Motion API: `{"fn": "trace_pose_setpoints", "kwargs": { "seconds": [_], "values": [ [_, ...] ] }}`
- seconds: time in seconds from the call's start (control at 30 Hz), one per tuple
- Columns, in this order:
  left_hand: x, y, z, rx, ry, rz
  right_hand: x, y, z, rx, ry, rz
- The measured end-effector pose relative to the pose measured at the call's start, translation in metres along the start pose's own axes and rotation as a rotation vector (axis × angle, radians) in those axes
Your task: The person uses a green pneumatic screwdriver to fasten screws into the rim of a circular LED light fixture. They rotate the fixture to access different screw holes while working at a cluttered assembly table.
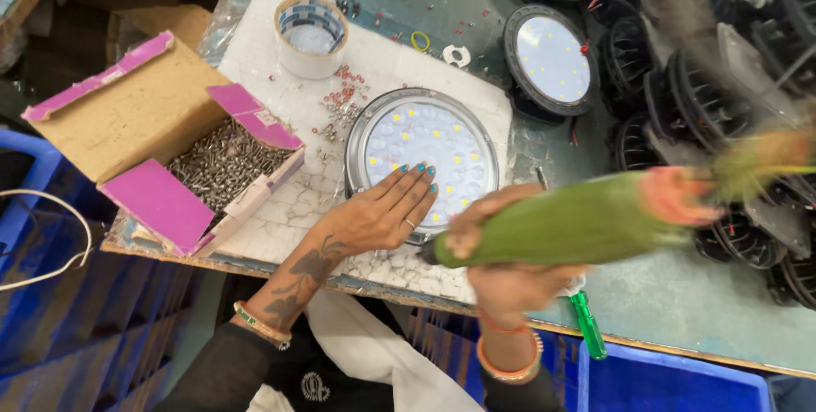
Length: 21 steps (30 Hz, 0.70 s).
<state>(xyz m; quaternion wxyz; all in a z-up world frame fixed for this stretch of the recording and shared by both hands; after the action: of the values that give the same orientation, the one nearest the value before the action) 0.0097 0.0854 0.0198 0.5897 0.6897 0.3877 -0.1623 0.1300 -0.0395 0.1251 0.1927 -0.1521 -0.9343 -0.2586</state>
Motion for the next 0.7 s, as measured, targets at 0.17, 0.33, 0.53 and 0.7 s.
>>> {"fn": "trace_pose_setpoints", "kwargs": {
  "seconds": [0.17, 0.33, 0.53, 0.7],
  "values": [
    [-0.001, -0.001, 0.001, -0.052, -0.05, -0.003, -0.014, 0.026, -0.049, -0.173, -0.034, 0.133],
    [-0.004, 0.001, 0.002, -0.12, -0.174, -0.084, -0.011, 0.035, -0.051, -0.129, 0.027, 0.146],
    [-0.03, -0.002, 0.02, -0.361, -0.552, -0.065, -0.018, 0.035, -0.04, -0.07, 0.148, 0.183],
    [-0.03, -0.008, 0.041, -0.513, -0.598, 0.028, -0.022, 0.027, -0.039, -0.068, 0.118, 0.054]
  ]
}}
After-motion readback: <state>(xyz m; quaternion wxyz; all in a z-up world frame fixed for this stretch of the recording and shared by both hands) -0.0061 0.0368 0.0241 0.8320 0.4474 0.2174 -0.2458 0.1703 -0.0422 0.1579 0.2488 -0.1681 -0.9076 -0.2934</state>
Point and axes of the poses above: each hand's wrist, its own y-axis towards the middle knuckle, its own x-axis out of the palm, z = x × y, the point moved 1 cm from there along y, towards the middle knuckle, and after that the axes turned 6 degrees about y, right-handed, at the moved point
